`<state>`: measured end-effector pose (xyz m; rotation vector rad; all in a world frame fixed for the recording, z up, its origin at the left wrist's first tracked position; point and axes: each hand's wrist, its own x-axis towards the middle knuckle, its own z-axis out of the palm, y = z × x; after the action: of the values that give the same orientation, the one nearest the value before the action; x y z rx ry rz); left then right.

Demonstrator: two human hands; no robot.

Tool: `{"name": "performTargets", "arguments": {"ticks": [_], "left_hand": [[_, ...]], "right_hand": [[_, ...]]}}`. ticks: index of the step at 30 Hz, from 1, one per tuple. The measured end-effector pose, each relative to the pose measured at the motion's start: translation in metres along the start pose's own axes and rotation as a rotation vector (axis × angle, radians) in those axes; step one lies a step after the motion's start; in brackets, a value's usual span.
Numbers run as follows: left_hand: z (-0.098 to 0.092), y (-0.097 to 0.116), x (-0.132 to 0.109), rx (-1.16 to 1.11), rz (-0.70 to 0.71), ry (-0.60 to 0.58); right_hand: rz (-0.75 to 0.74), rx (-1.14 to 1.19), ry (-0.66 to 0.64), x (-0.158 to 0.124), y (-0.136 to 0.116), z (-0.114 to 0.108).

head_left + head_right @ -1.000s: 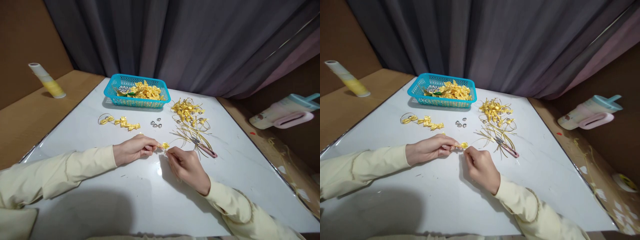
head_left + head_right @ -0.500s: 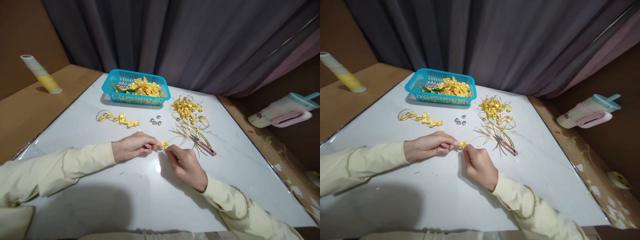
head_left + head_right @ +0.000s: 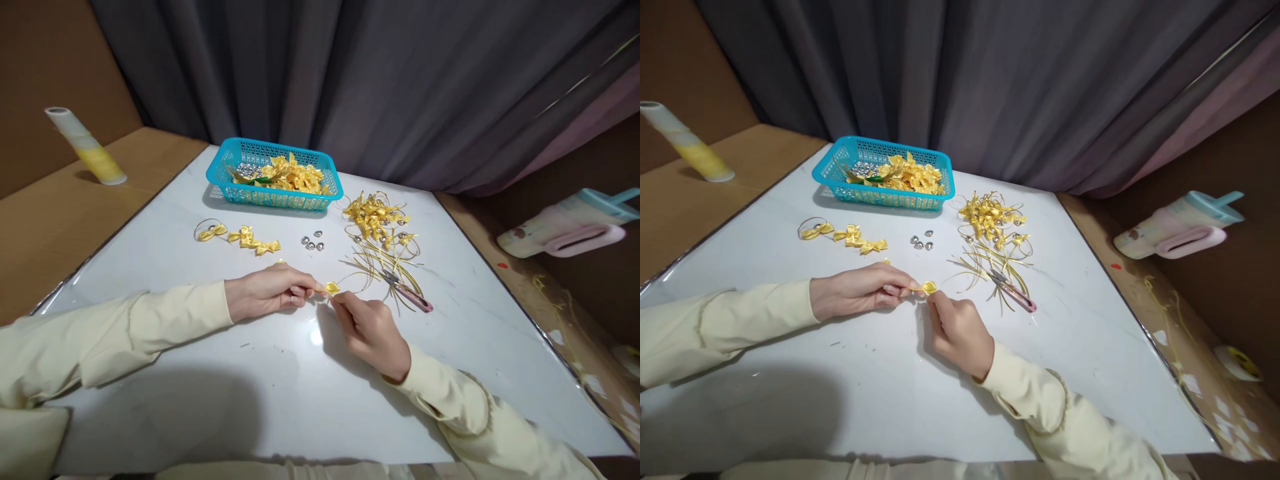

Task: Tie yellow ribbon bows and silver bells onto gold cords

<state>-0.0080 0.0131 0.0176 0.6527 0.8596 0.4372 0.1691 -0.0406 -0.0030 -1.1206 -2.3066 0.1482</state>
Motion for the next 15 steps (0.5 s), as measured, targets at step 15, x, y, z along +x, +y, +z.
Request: {"name": "performTargets", "arguments": {"ticks": [15], "left_hand": [[-0.0048, -0.0095, -0.0037, 0.148, 0.203, 0.006]], "right_hand": [[0.155, 0.124, -0.040, 0.0034, -0.0001, -0.0023]]}}
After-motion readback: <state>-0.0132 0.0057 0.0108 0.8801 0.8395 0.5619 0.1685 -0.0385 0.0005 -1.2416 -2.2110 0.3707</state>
